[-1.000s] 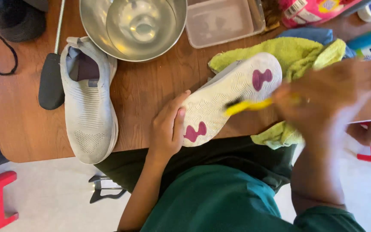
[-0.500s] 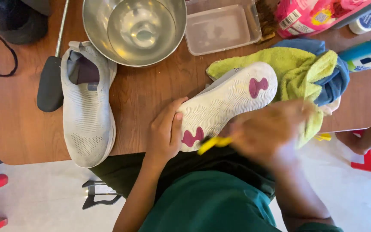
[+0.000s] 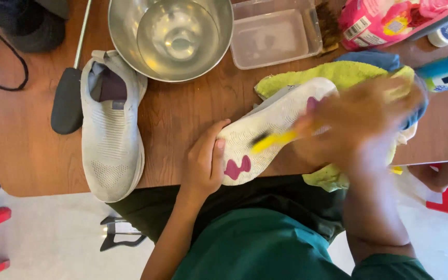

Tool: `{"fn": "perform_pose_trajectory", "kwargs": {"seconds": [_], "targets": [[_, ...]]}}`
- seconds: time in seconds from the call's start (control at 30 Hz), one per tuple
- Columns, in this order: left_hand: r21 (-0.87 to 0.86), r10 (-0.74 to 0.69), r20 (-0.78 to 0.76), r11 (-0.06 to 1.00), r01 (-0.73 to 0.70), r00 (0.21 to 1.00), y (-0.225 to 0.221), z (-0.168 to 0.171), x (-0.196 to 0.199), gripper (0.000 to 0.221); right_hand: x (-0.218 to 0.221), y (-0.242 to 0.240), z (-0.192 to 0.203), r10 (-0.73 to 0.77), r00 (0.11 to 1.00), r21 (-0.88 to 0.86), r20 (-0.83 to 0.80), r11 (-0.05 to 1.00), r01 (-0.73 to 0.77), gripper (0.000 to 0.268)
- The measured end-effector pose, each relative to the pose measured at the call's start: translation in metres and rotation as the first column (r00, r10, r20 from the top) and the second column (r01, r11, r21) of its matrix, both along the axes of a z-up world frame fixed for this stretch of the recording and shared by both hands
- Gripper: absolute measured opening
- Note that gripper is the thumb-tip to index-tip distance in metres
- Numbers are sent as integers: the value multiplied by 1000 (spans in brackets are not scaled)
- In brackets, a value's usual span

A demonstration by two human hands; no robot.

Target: Cleaning the sole of a shoe using a toothbrush, soapy water, and a cloth.

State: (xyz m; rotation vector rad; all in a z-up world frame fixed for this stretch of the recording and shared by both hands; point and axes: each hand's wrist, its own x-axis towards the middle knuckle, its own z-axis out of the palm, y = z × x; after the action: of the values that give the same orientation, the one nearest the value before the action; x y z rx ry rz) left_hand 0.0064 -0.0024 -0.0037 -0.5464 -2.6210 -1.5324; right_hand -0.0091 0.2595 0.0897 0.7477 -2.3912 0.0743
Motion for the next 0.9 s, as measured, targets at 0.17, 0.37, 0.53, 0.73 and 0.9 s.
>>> {"fn": "perform_pose_trajectory", "kwargs": {"seconds": [0.17, 0.37, 0.53, 0.73, 0.9], "targets": [[18, 16, -25, 1000, -15, 1000, 0, 6, 1, 42, -18, 14, 20, -240, 962, -48, 129, 968, 247, 23], [13, 3, -49, 1000, -3, 999, -1, 0, 1, 41, -3, 49, -36, -317, 912, 111, 262, 948, 298, 20], [29, 5, -78, 1000, -3, 997, 0, 3, 0, 40, -6, 50, -30, -359, 916, 83, 178, 933, 350, 18], [26, -25, -76, 999, 27, 997, 3, 0, -1, 44, 8, 45, -14, -216, 966, -99, 144, 968, 231, 17], [39, -29, -100, 999, 34, 995, 2, 5, -2, 44, 14, 42, -23, -267, 963, -65, -22, 962, 265, 26]]}}
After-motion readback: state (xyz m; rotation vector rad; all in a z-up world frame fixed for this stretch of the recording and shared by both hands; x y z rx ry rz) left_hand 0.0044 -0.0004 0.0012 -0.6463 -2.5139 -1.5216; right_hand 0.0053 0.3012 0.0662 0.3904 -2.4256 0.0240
